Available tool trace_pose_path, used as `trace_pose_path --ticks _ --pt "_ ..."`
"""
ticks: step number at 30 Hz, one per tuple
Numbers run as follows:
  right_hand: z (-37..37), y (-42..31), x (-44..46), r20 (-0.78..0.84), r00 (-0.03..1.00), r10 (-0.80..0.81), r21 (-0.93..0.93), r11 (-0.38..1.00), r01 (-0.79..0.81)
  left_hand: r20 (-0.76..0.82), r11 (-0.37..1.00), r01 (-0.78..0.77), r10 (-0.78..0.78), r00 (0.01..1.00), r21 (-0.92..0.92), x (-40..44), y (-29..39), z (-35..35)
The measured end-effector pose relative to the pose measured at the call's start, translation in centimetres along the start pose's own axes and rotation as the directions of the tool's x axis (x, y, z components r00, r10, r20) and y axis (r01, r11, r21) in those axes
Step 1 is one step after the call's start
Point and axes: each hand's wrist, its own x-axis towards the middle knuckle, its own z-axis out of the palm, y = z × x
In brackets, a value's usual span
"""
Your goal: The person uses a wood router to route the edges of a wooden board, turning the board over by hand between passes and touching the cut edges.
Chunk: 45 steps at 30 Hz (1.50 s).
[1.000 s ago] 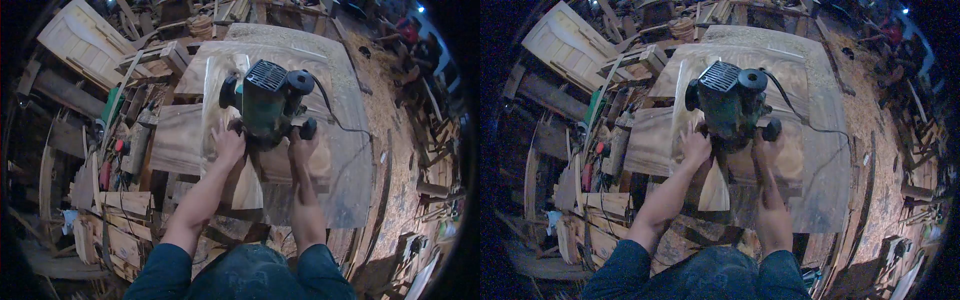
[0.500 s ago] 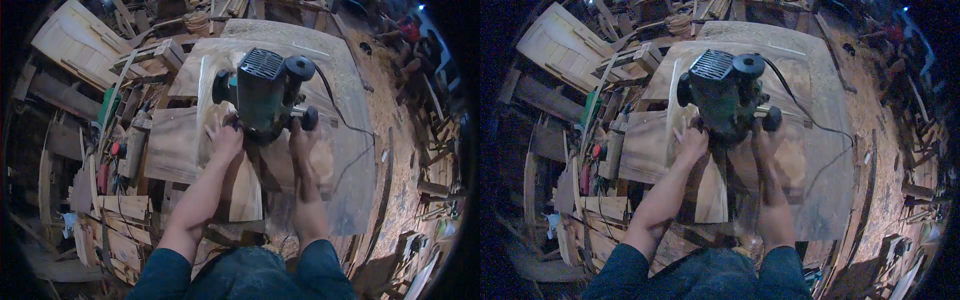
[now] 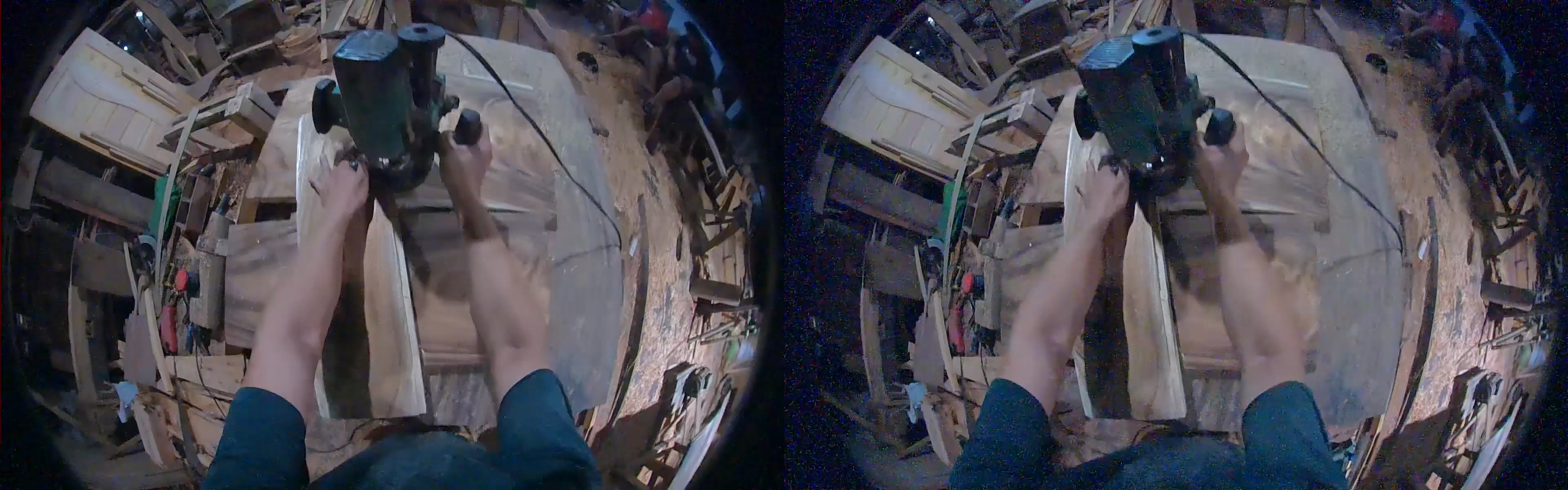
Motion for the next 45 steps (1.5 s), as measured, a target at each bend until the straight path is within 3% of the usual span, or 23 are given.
trace_pose_path --ticks 1,4,7,10,11,14,20,23,26,29,32,35,38,41,43,45 --pt "-0.4 0.2 -0.4 0.020 1.000 -0.012 0.075 0.997 0.010 -0.003 1.000 0.018 -0.018 1.000 -0.001 -0.1 -0.2 0.3" --pt "-1.4 -0.1 -1.9 -0.008 1.000 0.021 0.000 1.000 -0.021 -0.075 0.997 0.057 -0.060 0.995 -0.045 -1.4 0.3 0.4" --pt "-3.4 -1.7 -4.7 -0.002 1.000 0.025 0.100 0.995 -0.025 0.063 0.998 0.055 -0.056 0.996 0.011 -5.2 0.7 -1.7" --pt "-7.0 -5.8 -7.7 0.005 0.931 0.365 -0.217 0.909 -0.356 0.019 0.998 0.064 -0.064 0.998 0.022 -9.7 0.5 -1.5" --pt "-7.8 -3.5 -9.0 0.023 0.993 0.119 -0.205 0.972 -0.112 0.070 0.995 0.092 -0.094 0.993 0.025 -11.2 0.3 -1.6" --pt "-10.5 -7.1 -12.4 0.021 0.976 0.217 0.003 0.976 -0.218 0.030 0.995 -0.065 0.063 0.998 0.070 -15.8 -0.6 -1.7" --pt "-14.0 -6.7 -16.8 -0.018 0.998 -0.056 -0.068 0.996 0.055 0.139 0.993 0.047 -0.062 0.988 0.104 -21.5 -0.1 -2.8" --pt "-14.9 -8.1 -17.7 -0.018 0.991 0.135 0.001 0.991 -0.135 0.081 0.987 -0.053 0.041 0.996 0.153 -22.8 -0.8 -2.0" --pt "-15.5 -8.3 -18.3 0.021 0.980 0.197 -0.037 0.980 -0.196 0.161 0.987 0.006 -0.032 0.986 0.161 -23.7 -0.3 -3.0" --pt "-16.0 -7.7 -19.1 -0.013 0.992 0.127 0.009 0.992 -0.127 0.119 0.989 0.011 -0.028 0.993 0.145 -24.9 0.0 -3.2" --pt "-16.6 -7.9 -19.7 -0.026 0.986 0.166 0.030 0.986 -0.165 0.158 0.975 0.062 -0.098 0.983 0.215 -25.5 0.2 -3.2" --pt "-17.2 -9.8 -20.6 0.002 0.978 0.208 0.096 0.973 -0.207 0.104 0.989 0.011 -0.026 0.994 0.148 -26.8 0.1 -3.7" --pt "-17.8 -9.8 -21.3 -0.003 0.984 0.180 0.043 0.983 -0.179 0.127 0.988 0.007 -0.027 0.992 0.153 -27.7 -0.2 -3.5" --pt "-18.6 -10.1 -22.1 -0.010 0.969 0.248 0.039 0.968 -0.247 0.105 0.995 0.002 -0.012 0.994 0.095 -29.0 -0.1 -3.8" --pt "-19.3 -5.7 -23.0 -0.071 0.985 0.160 0.001 0.987 -0.160 0.058 0.998 -0.037 0.034 0.998 0.052 -30.0 -0.3 -3.7" --pt "-19.5 -6.1 -23.4 -0.087 0.987 0.136 -0.046 0.989 -0.141 0.053 0.994 -0.072 0.067 0.996 0.079 -30.7 -0.8 -3.4"
